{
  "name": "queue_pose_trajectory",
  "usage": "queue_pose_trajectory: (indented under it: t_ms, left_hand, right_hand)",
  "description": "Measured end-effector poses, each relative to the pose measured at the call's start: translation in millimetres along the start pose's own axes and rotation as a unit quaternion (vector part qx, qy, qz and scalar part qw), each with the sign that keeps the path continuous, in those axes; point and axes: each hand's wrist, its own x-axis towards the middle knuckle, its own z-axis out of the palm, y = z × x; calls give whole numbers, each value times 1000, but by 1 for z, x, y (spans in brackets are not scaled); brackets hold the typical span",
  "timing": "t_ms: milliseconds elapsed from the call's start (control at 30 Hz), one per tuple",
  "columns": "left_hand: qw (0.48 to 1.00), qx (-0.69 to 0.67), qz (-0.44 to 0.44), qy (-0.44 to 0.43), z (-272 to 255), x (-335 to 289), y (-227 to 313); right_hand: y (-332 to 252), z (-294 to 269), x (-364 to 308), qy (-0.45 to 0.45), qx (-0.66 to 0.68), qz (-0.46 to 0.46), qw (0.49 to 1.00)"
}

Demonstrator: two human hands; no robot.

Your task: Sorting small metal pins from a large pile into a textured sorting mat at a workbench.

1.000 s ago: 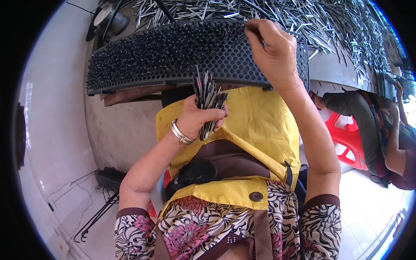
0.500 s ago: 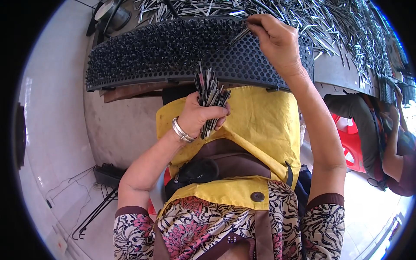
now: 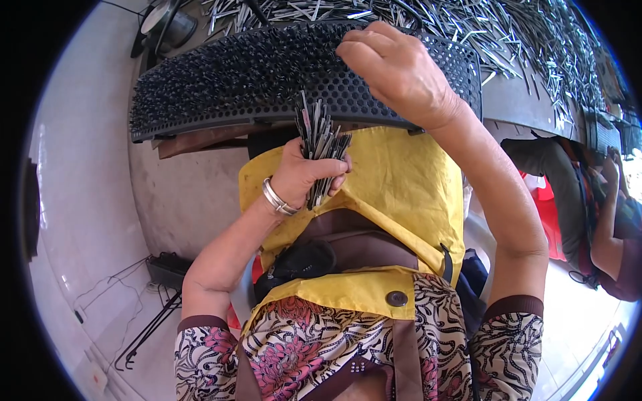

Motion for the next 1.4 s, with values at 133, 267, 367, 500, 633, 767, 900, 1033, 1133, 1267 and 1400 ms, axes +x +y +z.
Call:
queue_pose_trajectory:
  t_ms: [133, 267, 367, 500, 633, 767, 900, 1033, 1133, 1267, 1400]
  left_hand:
    - [1000, 1, -4, 3, 0, -2, 1]
    - [1000, 9, 16, -22, -2, -2, -1]
    - [1000, 13, 16, -23, -1, -2, -1]
    - [1000, 0, 14, -10, 2, -4, 2]
    - [1000, 10, 12, -12, 2, -3, 1]
    - [1000, 10, 18, -17, 3, -3, 1]
    - [999, 12, 28, -22, 2, -2, 0]
    - [999, 15, 23, -19, 3, -2, 1]
    - [999, 17, 24, -19, 2, -2, 0]
    - [1000, 15, 21, -15, 2, -3, 1]
    - [1000, 16, 10, -7, 2, -2, 0]
  right_hand:
    - [1, 8, -1, 2, 17, 27, 999]
    - [-4, 16, -5, 8, 187, 283, 941]
    - [1, 19, -10, 21, 249, 365, 897]
    - [-5, 17, -2, 1, 146, 345, 927]
    - [-7, 16, 9, -27, 108, 340, 934]
    - [-5, 21, 9, -18, 188, 363, 912]
    - [-8, 19, 13, -34, 152, 330, 931]
    - [-4, 22, 10, -12, 78, 282, 956]
    - [-5, 19, 16, 6, 64, 325, 943]
    - [-5, 13, 18, -21, 62, 376, 924]
    - [1, 18, 0, -51, 65, 382, 921]
